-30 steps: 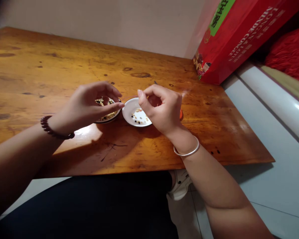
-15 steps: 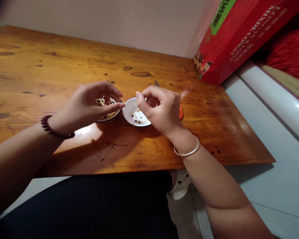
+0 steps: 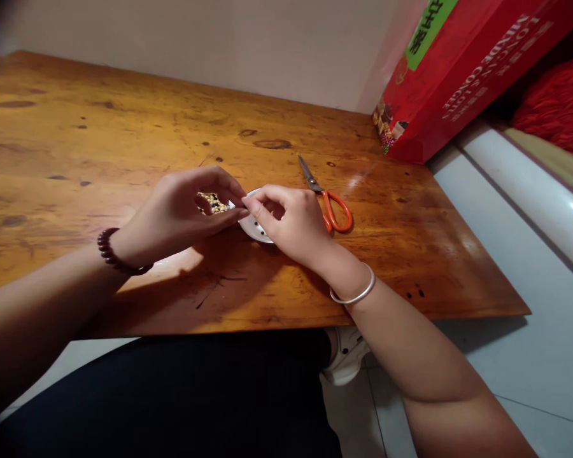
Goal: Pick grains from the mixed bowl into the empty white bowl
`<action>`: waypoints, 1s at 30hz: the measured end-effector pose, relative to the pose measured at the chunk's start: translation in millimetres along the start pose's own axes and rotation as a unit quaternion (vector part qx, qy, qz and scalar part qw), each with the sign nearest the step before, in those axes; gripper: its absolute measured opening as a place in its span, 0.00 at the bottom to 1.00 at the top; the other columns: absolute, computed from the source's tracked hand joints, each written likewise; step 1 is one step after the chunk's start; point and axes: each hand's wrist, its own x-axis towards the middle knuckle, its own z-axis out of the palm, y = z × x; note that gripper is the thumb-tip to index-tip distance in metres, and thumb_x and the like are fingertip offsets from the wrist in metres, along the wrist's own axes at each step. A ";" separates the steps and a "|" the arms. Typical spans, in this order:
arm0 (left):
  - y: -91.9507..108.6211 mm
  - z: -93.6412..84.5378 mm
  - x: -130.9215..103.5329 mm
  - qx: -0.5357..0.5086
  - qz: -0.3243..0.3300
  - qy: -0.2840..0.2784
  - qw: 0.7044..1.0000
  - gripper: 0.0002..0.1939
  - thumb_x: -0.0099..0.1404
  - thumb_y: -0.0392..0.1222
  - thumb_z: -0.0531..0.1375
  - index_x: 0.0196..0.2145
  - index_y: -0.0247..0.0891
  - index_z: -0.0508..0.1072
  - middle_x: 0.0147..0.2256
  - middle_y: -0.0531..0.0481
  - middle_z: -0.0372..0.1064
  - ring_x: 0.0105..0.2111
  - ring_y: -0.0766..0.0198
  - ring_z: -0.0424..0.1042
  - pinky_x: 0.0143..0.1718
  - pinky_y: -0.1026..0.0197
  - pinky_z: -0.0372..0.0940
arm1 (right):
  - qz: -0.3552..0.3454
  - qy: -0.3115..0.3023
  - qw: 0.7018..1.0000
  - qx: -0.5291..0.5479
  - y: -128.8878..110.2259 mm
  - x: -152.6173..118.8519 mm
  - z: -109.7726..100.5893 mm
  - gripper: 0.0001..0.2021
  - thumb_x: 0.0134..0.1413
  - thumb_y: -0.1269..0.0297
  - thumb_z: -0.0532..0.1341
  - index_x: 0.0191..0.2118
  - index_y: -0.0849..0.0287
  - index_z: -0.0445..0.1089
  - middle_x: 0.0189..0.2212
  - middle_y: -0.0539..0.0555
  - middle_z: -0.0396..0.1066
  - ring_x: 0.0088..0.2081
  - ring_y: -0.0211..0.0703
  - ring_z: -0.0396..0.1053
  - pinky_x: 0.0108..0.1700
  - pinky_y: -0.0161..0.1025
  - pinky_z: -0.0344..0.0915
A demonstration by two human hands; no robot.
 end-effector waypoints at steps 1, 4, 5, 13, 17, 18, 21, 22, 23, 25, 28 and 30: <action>0.8 -0.1 -0.5 -0.005 0.000 -0.002 1.000 0.12 0.62 0.48 0.67 0.39 0.39 0.76 0.36 0.48 0.78 0.37 0.61 0.77 0.38 0.61 0.71 | 0.006 -0.005 1.000 0.012 -0.2 0.1 0.8 0.24 0.63 0.41 0.58 0.32 0.58 0.75 0.24 0.51 0.72 0.27 0.37 0.64 0.31 0.36 0.59; 3.4 -1.5 -1.3 -0.035 -0.010 -0.012 0.999 0.16 0.62 0.49 0.67 0.43 0.38 0.74 0.38 0.47 0.78 0.38 0.60 0.78 0.36 0.61 0.72 | 0.027 -0.014 0.998 0.051 -0.3 2.3 0.9 0.26 0.61 0.38 0.58 0.32 0.58 0.75 0.23 0.50 0.70 0.26 0.36 0.63 0.29 0.36 0.58; 4.2 -1.9 -1.5 -0.048 -0.015 -0.016 0.999 0.17 0.63 0.49 0.66 0.45 0.38 0.74 0.39 0.47 0.78 0.38 0.60 0.78 0.35 0.61 0.72 | 0.034 -0.015 0.997 0.063 -0.1 3.3 0.3 0.26 0.61 0.37 0.58 0.31 0.58 0.74 0.23 0.50 0.70 0.25 0.36 0.63 0.28 0.36 0.57; 2.1 -1.2 0.7 -0.090 -0.016 0.086 0.992 0.14 0.70 0.53 0.60 0.45 0.41 0.69 0.44 0.47 0.76 0.46 0.58 0.77 0.37 0.61 0.72 | 0.065 0.018 0.994 0.089 1.8 11.0 -9.2 0.27 0.57 0.34 0.59 0.29 0.57 0.72 0.21 0.49 0.68 0.25 0.37 0.65 0.27 0.36 0.60; -5.8 -3.0 5.2 -0.080 -0.020 0.185 0.979 0.11 0.72 0.51 0.59 0.42 0.42 0.67 0.43 0.49 0.75 0.47 0.60 0.76 0.38 0.60 0.70 | 0.066 0.060 0.994 0.062 6.9 15.2 -20.0 0.24 0.60 0.39 0.59 0.28 0.56 0.71 0.23 0.51 0.70 0.26 0.38 0.66 0.28 0.37 0.62; -7.6 -3.7 6.5 -0.082 -0.020 0.200 0.976 0.10 0.71 0.50 0.59 0.41 0.42 0.67 0.43 0.50 0.75 0.47 0.60 0.76 0.39 0.59 0.70 | 0.067 0.073 0.994 0.053 8.4 16.2 -22.8 0.23 0.61 0.40 0.59 0.28 0.56 0.71 0.23 0.51 0.71 0.26 0.38 0.67 0.28 0.37 0.62; -11.7 -5.0 10.0 -0.095 -0.006 0.229 0.969 0.09 0.69 0.47 0.62 0.39 0.43 0.66 0.40 0.50 0.74 0.44 0.61 0.76 0.42 0.56 0.70 | 0.083 0.096 0.992 0.010 11.5 18.2 -29.9 0.20 0.62 0.45 0.61 0.28 0.57 0.72 0.22 0.51 0.70 0.26 0.39 0.67 0.30 0.38 0.62; -12.8 -5.2 11.0 -0.096 0.000 0.235 0.967 0.09 0.68 0.48 0.62 0.38 0.43 0.66 0.39 0.50 0.74 0.43 0.61 0.76 0.42 0.56 0.70 | 0.092 0.094 0.991 -0.006 11.9 18.5 -31.6 0.19 0.62 0.47 0.61 0.27 0.57 0.72 0.22 0.51 0.70 0.26 0.39 0.66 0.30 0.39 0.62; -13.9 -5.2 11.9 -0.095 0.001 0.239 0.966 0.10 0.68 0.49 0.63 0.38 0.44 0.66 0.39 0.51 0.73 0.43 0.61 0.75 0.42 0.56 0.70 | 0.103 0.086 0.991 -0.021 12.1 18.6 -32.9 0.18 0.61 0.49 0.62 0.27 0.57 0.72 0.22 0.51 0.71 0.26 0.39 0.66 0.30 0.39 0.61; -15.7 -4.9 13.2 -0.087 -0.001 0.242 0.966 0.12 0.67 0.51 0.63 0.38 0.45 0.65 0.38 0.51 0.73 0.42 0.60 0.75 0.40 0.56 0.70 | 0.124 0.055 0.990 -0.048 12.2 18.0 -34.0 0.16 0.60 0.52 0.63 0.27 0.58 0.73 0.22 0.52 0.72 0.26 0.40 0.67 0.31 0.39 0.61; -16.6 -4.6 13.3 -0.079 0.002 0.240 0.968 0.14 0.67 0.55 0.63 0.38 0.45 0.65 0.38 0.51 0.72 0.42 0.61 0.74 0.39 0.57 0.69 | 0.137 0.006 0.987 -0.086 12.9 15.4 -30.4 0.14 0.59 0.54 0.64 0.27 0.58 0.74 0.25 0.53 0.75 0.28 0.41 0.69 0.32 0.40 0.61; -14.9 -4.8 12.0 -0.076 -0.001 0.235 0.969 0.15 0.67 0.56 0.62 0.39 0.45 0.65 0.40 0.52 0.72 0.42 0.63 0.74 0.39 0.58 0.68 | 0.127 -0.011 0.986 -0.110 13.4 12.5 -24.6 0.13 0.58 0.56 0.64 0.26 0.58 0.74 0.25 0.54 0.75 0.29 0.42 0.70 0.32 0.39 0.60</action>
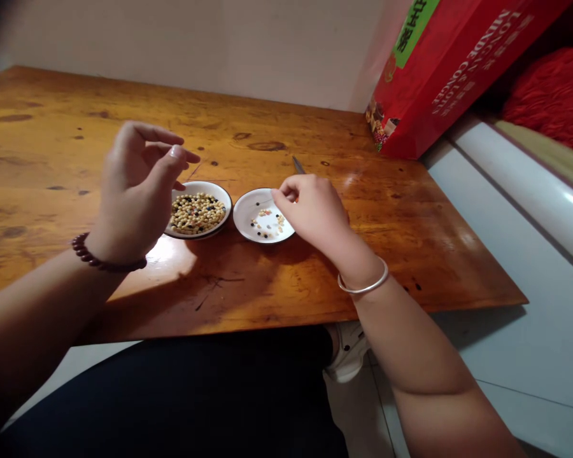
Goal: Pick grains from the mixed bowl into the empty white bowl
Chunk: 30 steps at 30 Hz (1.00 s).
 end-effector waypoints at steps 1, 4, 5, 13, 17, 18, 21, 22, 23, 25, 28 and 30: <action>1.6 -0.4 -0.8 0.011 -0.015 -0.012 1.000 0.15 0.69 0.56 0.61 0.40 0.44 0.65 0.41 0.53 0.72 0.43 0.64 0.73 0.40 0.59 0.68 | -0.009 -0.003 1.000 -0.011 -0.4 -1.6 3.6 0.13 0.57 0.57 0.64 0.26 0.57 0.74 0.25 0.54 0.76 0.29 0.42 0.70 0.32 0.39 0.60; 7.5 -1.8 -2.6 0.045 -0.052 -0.045 0.997 0.14 0.72 0.54 0.58 0.45 0.41 0.64 0.44 0.52 0.72 0.48 0.65 0.71 0.41 0.62 0.66 | -0.030 -0.006 0.999 -0.036 -3.0 -6.1 13.0 0.11 0.57 0.59 0.64 0.25 0.57 0.74 0.26 0.53 0.77 0.28 0.41 0.69 0.32 0.40 0.59; 9.2 -2.5 -2.7 0.047 -0.052 -0.043 0.997 0.13 0.72 0.52 0.58 0.45 0.41 0.64 0.45 0.51 0.73 0.48 0.64 0.71 0.41 0.61 0.67 | -0.033 -0.006 0.999 -0.039 -4.0 -7.1 14.9 0.11 0.57 0.59 0.63 0.26 0.57 0.74 0.26 0.53 0.77 0.28 0.41 0.69 0.32 0.40 0.59; 8.7 -16.3 4.9 0.303 0.019 -0.208 0.930 0.06 0.67 0.42 0.59 0.37 0.41 0.76 0.38 0.48 0.76 0.41 0.56 0.73 0.46 0.55 0.68 | -0.028 0.055 0.998 -0.023 -1.6 -3.1 7.8 0.13 0.59 0.56 0.63 0.27 0.57 0.74 0.26 0.54 0.76 0.28 0.42 0.68 0.32 0.40 0.59; 3.6 -17.5 4.6 0.378 0.027 -0.290 0.879 0.11 0.67 0.44 0.58 0.37 0.40 0.80 0.39 0.43 0.76 0.42 0.49 0.74 0.47 0.51 0.67 | 0.001 0.120 0.992 -0.035 1.6 0.7 0.3 0.15 0.61 0.54 0.62 0.27 0.56 0.73 0.24 0.53 0.74 0.27 0.42 0.68 0.32 0.41 0.59; 2.6 -16.9 3.9 0.375 0.027 -0.300 0.876 0.12 0.67 0.44 0.58 0.38 0.41 0.81 0.39 0.43 0.76 0.42 0.49 0.74 0.47 0.51 0.67 | 0.003 0.126 0.991 -0.037 1.9 1.0 -0.5 0.15 0.61 0.54 0.62 0.27 0.56 0.72 0.24 0.53 0.74 0.27 0.42 0.68 0.32 0.41 0.59; 0.3 -15.0 2.1 0.361 0.029 -0.307 0.880 0.11 0.65 0.44 0.59 0.38 0.44 0.82 0.38 0.45 0.76 0.43 0.50 0.74 0.49 0.52 0.67 | -0.005 0.129 0.991 -0.040 1.1 -0.2 0.4 0.15 0.62 0.54 0.61 0.27 0.56 0.72 0.25 0.53 0.73 0.28 0.43 0.68 0.33 0.41 0.59; -0.4 -14.8 1.8 0.362 0.031 -0.307 0.880 0.11 0.65 0.45 0.59 0.38 0.45 0.83 0.38 0.45 0.76 0.43 0.50 0.74 0.49 0.52 0.68 | -0.009 0.127 0.991 -0.040 0.4 -1.0 1.5 0.15 0.62 0.54 0.61 0.28 0.56 0.73 0.25 0.53 0.73 0.29 0.43 0.68 0.33 0.41 0.59; -1.0 -14.7 1.6 0.366 0.033 -0.306 0.878 0.11 0.64 0.45 0.59 0.38 0.46 0.83 0.38 0.45 0.77 0.43 0.51 0.74 0.49 0.52 0.68 | -0.013 0.124 0.991 -0.041 -0.4 -1.9 2.6 0.15 0.62 0.54 0.61 0.28 0.56 0.73 0.25 0.53 0.73 0.29 0.43 0.68 0.33 0.41 0.59; -2.2 -14.8 1.4 0.375 0.038 -0.306 0.874 0.11 0.64 0.45 0.59 0.39 0.46 0.83 0.38 0.45 0.77 0.43 0.51 0.74 0.48 0.53 0.68 | -0.019 0.119 0.992 -0.043 -2.1 -3.5 4.9 0.14 0.61 0.54 0.61 0.28 0.56 0.73 0.25 0.53 0.74 0.28 0.43 0.68 0.32 0.40 0.59; -3.7 -15.0 1.0 0.368 0.038 -0.306 0.877 0.11 0.64 0.45 0.60 0.38 0.47 0.82 0.38 0.45 0.77 0.43 0.51 0.74 0.47 0.52 0.68 | -0.023 0.115 0.992 -0.044 -4.3 -4.9 7.3 0.13 0.60 0.56 0.62 0.27 0.56 0.72 0.25 0.53 0.74 0.27 0.42 0.68 0.33 0.41 0.60; -3.8 -14.9 0.8 0.356 0.031 -0.306 0.883 0.10 0.64 0.45 0.60 0.37 0.46 0.82 0.38 0.45 0.77 0.43 0.51 0.74 0.47 0.53 0.68 | -0.026 0.113 0.992 -0.041 -4.8 -5.2 8.2 0.13 0.60 0.56 0.62 0.27 0.56 0.72 0.25 0.53 0.75 0.27 0.41 0.68 0.33 0.41 0.60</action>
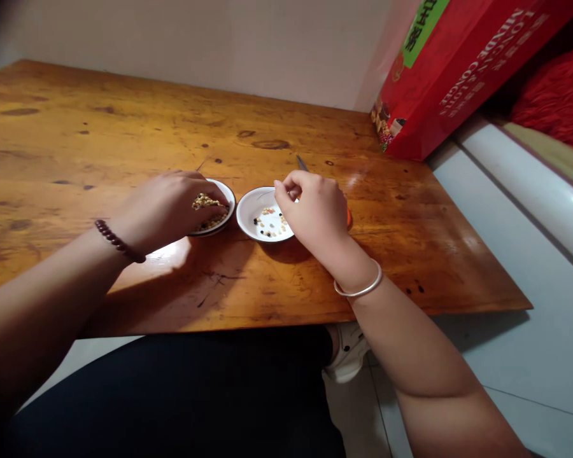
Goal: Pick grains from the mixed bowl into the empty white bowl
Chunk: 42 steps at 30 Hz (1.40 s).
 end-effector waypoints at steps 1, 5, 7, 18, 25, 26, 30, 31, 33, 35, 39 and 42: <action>0.3 -0.3 0.0 -0.006 -0.003 0.001 1.000 0.09 0.64 0.46 0.61 0.37 0.46 0.82 0.38 0.45 0.77 0.43 0.51 0.75 0.47 0.53 0.68 | -0.002 0.000 1.000 0.002 0.0 -0.1 0.3 0.13 0.60 0.56 0.62 0.27 0.56 0.72 0.25 0.53 0.75 0.27 0.41 0.67 0.33 0.41 0.61; 0.9 -4.4 0.3 -0.006 -0.015 0.005 1.000 0.10 0.64 0.47 0.61 0.35 0.45 0.82 0.36 0.44 0.78 0.41 0.51 0.75 0.45 0.53 0.69 | -0.009 0.003 1.000 0.003 0.7 0.4 0.5 0.13 0.59 0.56 0.62 0.27 0.56 0.73 0.25 0.53 0.75 0.26 0.41 0.67 0.32 0.40 0.60; -0.3 -6.4 0.4 0.001 -0.018 -0.019 1.000 0.10 0.64 0.47 0.60 0.35 0.45 0.82 0.35 0.45 0.78 0.38 0.51 0.76 0.43 0.54 0.69 | -0.007 0.001 1.000 0.002 0.7 0.8 0.2 0.13 0.59 0.56 0.62 0.27 0.56 0.73 0.25 0.53 0.75 0.26 0.40 0.67 0.32 0.40 0.60; -5.4 -3.9 -1.0 0.004 0.002 -0.070 0.998 0.14 0.65 0.50 0.57 0.36 0.47 0.83 0.37 0.48 0.80 0.34 0.57 0.75 0.39 0.59 0.67 | 0.006 -0.008 1.000 0.012 1.9 -0.6 2.4 0.13 0.60 0.55 0.62 0.28 0.57 0.74 0.25 0.54 0.75 0.27 0.42 0.69 0.31 0.40 0.60; -6.0 0.4 -0.8 0.001 0.000 -0.060 0.998 0.13 0.64 0.49 0.58 0.34 0.45 0.82 0.36 0.48 0.80 0.33 0.57 0.75 0.38 0.59 0.66 | 0.003 -0.007 1.000 0.006 -1.6 -0.6 0.6 0.13 0.59 0.56 0.62 0.27 0.56 0.74 0.25 0.54 0.75 0.27 0.42 0.68 0.30 0.40 0.58; -5.2 0.5 -1.3 0.002 0.002 -0.059 0.998 0.13 0.64 0.49 0.58 0.34 0.45 0.82 0.36 0.47 0.80 0.33 0.57 0.75 0.37 0.59 0.66 | 0.003 -0.007 1.000 0.005 -2.1 -0.6 0.3 0.13 0.59 0.56 0.63 0.26 0.56 0.74 0.25 0.54 0.75 0.27 0.42 0.68 0.30 0.40 0.57; -1.2 -2.5 -2.6 -0.002 -0.001 -0.055 0.999 0.12 0.64 0.49 0.58 0.33 0.43 0.80 0.34 0.48 0.79 0.31 0.57 0.74 0.37 0.58 0.66 | 0.003 -0.003 1.000 0.007 -2.3 -0.8 -0.4 0.15 0.60 0.54 0.62 0.26 0.56 0.72 0.24 0.53 0.74 0.26 0.42 0.67 0.30 0.41 0.57; -0.1 -3.9 -2.5 -0.007 -0.011 -0.045 0.999 0.12 0.64 0.49 0.58 0.33 0.43 0.80 0.34 0.48 0.78 0.31 0.57 0.74 0.37 0.58 0.66 | 0.003 -0.001 1.000 0.011 -2.0 -0.9 -0.3 0.15 0.60 0.53 0.62 0.26 0.56 0.72 0.24 0.53 0.74 0.26 0.42 0.67 0.30 0.41 0.57; 2.1 -6.5 -1.5 -0.026 -0.032 -0.016 0.999 0.11 0.63 0.50 0.60 0.35 0.43 0.79 0.34 0.47 0.78 0.33 0.56 0.74 0.38 0.57 0.67 | 0.003 0.007 1.000 0.024 -1.5 -0.7 -0.2 0.16 0.61 0.51 0.62 0.26 0.56 0.72 0.23 0.53 0.73 0.26 0.42 0.67 0.31 0.41 0.58; 4.5 -8.0 0.3 -0.064 -0.043 0.021 0.997 0.10 0.63 0.48 0.61 0.36 0.42 0.79 0.34 0.46 0.78 0.34 0.55 0.74 0.39 0.56 0.68 | 0.003 0.018 0.999 0.046 -1.7 -0.4 -0.3 0.17 0.62 0.51 0.61 0.27 0.56 0.72 0.23 0.53 0.72 0.26 0.41 0.67 0.31 0.41 0.59; 10.1 -6.5 3.5 -0.218 -0.032 0.055 0.974 0.08 0.62 0.46 0.63 0.35 0.38 0.76 0.34 0.47 0.77 0.34 0.60 0.74 0.38 0.58 0.69 | -0.012 0.050 0.993 0.103 -4.5 0.1 -2.0 0.17 0.64 0.52 0.59 0.27 0.56 0.71 0.24 0.52 0.72 0.27 0.40 0.67 0.31 0.40 0.61; 13.9 -4.4 3.6 -0.333 -0.019 0.053 0.941 0.09 0.61 0.45 0.66 0.34 0.36 0.75 0.35 0.46 0.77 0.35 0.61 0.75 0.38 0.60 0.70 | -0.038 0.082 0.985 0.149 -7.8 -1.0 -3.9 0.18 0.64 0.51 0.59 0.27 0.56 0.69 0.24 0.50 0.70 0.27 0.38 0.67 0.30 0.39 0.62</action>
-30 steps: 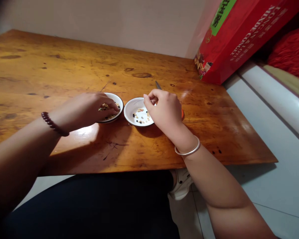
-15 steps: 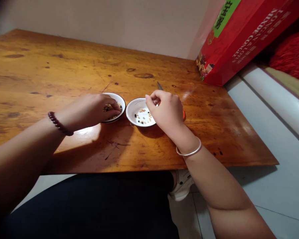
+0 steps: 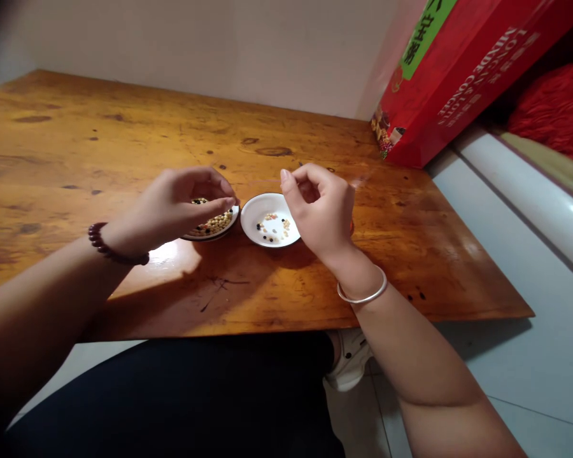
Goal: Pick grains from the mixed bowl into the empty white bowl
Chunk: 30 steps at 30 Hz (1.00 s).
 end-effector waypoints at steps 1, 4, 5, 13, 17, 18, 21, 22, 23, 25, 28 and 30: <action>0.3 1.0 -0.4 -0.024 0.006 -0.001 1.000 0.09 0.61 0.45 0.66 0.33 0.36 0.75 0.35 0.46 0.77 0.35 0.61 0.75 0.38 0.60 0.70 | -0.014 0.011 1.000 0.018 -1.3 -0.6 -0.3 0.18 0.64 0.51 0.60 0.26 0.56 0.69 0.24 0.50 0.70 0.27 0.37 0.66 0.30 0.38 0.62; 0.3 2.9 -1.7 -0.057 0.031 0.006 0.998 0.09 0.60 0.44 0.67 0.32 0.36 0.75 0.34 0.46 0.76 0.35 0.61 0.75 0.37 0.60 0.70 | -0.058 0.033 0.996 0.066 -4.7 -3.1 -1.2 0.19 0.64 0.51 0.60 0.25 0.56 0.67 0.23 0.48 0.68 0.27 0.36 0.66 0.31 0.37 0.63; -0.1 3.3 -2.0 -0.060 0.039 0.011 0.997 0.09 0.60 0.44 0.67 0.33 0.36 0.75 0.34 0.46 0.76 0.35 0.62 0.75 0.37 0.60 0.70 | -0.068 0.035 0.994 0.076 -5.6 -4.0 -1.5 0.19 0.64 0.51 0.60 0.25 0.56 0.66 0.23 0.48 0.67 0.27 0.36 0.66 0.31 0.37 0.64; -1.8 5.0 -2.8 -0.033 0.074 0.047 0.996 0.12 0.61 0.47 0.68 0.37 0.36 0.78 0.36 0.46 0.77 0.33 0.63 0.74 0.36 0.60 0.70 | -0.087 0.043 0.993 0.072 -5.2 -6.6 -0.9 0.17 0.65 0.54 0.61 0.26 0.55 0.66 0.22 0.47 0.65 0.26 0.35 0.64 0.30 0.37 0.63; 0.9 4.1 -3.6 -0.001 0.090 0.055 0.994 0.10 0.62 0.47 0.68 0.35 0.36 0.79 0.34 0.47 0.77 0.31 0.65 0.72 0.34 0.61 0.68 | -0.095 0.048 0.993 0.055 -5.3 -6.8 -0.5 0.17 0.65 0.54 0.61 0.26 0.56 0.66 0.21 0.47 0.65 0.24 0.34 0.63 0.29 0.36 0.62; 1.9 3.9 -4.0 0.007 0.091 0.061 0.994 0.10 0.62 0.47 0.68 0.34 0.37 0.80 0.34 0.47 0.77 0.31 0.65 0.71 0.33 0.62 0.68 | -0.096 0.048 0.993 0.050 -5.5 -6.9 -0.6 0.17 0.65 0.54 0.60 0.26 0.56 0.67 0.21 0.47 0.65 0.24 0.34 0.63 0.28 0.36 0.62; 4.8 4.2 -5.6 0.017 0.090 0.081 0.993 0.10 0.62 0.47 0.68 0.33 0.37 0.80 0.32 0.48 0.77 0.31 0.65 0.71 0.32 0.62 0.67 | -0.105 0.053 0.993 0.030 -5.8 -7.6 -1.4 0.17 0.64 0.54 0.60 0.25 0.56 0.67 0.21 0.47 0.66 0.24 0.34 0.63 0.28 0.37 0.61; 5.4 4.4 -6.0 0.016 0.090 0.085 0.992 0.10 0.62 0.47 0.68 0.33 0.37 0.80 0.32 0.48 0.77 0.31 0.65 0.71 0.31 0.62 0.67 | -0.109 0.056 0.992 0.023 -5.8 -7.8 -1.6 0.17 0.64 0.54 0.60 0.25 0.55 0.67 0.20 0.47 0.66 0.23 0.34 0.63 0.28 0.37 0.61; 5.9 4.7 -6.3 0.015 0.089 0.087 0.992 0.10 0.62 0.47 0.68 0.33 0.37 0.80 0.32 0.48 0.77 0.31 0.65 0.72 0.31 0.62 0.67 | -0.113 0.058 0.992 0.019 -5.7 -8.1 -1.8 0.17 0.64 0.55 0.60 0.25 0.55 0.67 0.20 0.47 0.66 0.23 0.35 0.63 0.28 0.37 0.61; 5.9 5.1 -6.6 0.012 0.090 0.090 0.992 0.11 0.61 0.48 0.69 0.33 0.37 0.80 0.31 0.48 0.77 0.30 0.65 0.71 0.30 0.62 0.67 | -0.124 0.061 0.990 0.016 -5.3 -8.6 -1.9 0.16 0.64 0.56 0.60 0.25 0.55 0.67 0.20 0.47 0.66 0.23 0.35 0.62 0.28 0.37 0.61; 4.8 5.3 -6.4 0.006 0.093 0.091 0.991 0.11 0.60 0.48 0.70 0.33 0.37 0.80 0.31 0.48 0.77 0.29 0.65 0.71 0.30 0.62 0.67 | -0.138 0.071 0.988 0.013 -5.0 -9.2 -1.7 0.15 0.64 0.57 0.60 0.26 0.55 0.67 0.20 0.47 0.66 0.22 0.35 0.63 0.28 0.38 0.61; 4.3 5.3 -6.4 0.004 0.094 0.091 0.991 0.11 0.61 0.48 0.70 0.33 0.37 0.79 0.31 0.48 0.76 0.30 0.65 0.72 0.31 0.61 0.68 | -0.144 0.079 0.986 0.005 -5.1 -9.3 -1.6 0.15 0.64 0.57 0.60 0.25 0.55 0.67 0.20 0.47 0.66 0.22 0.35 0.63 0.28 0.37 0.61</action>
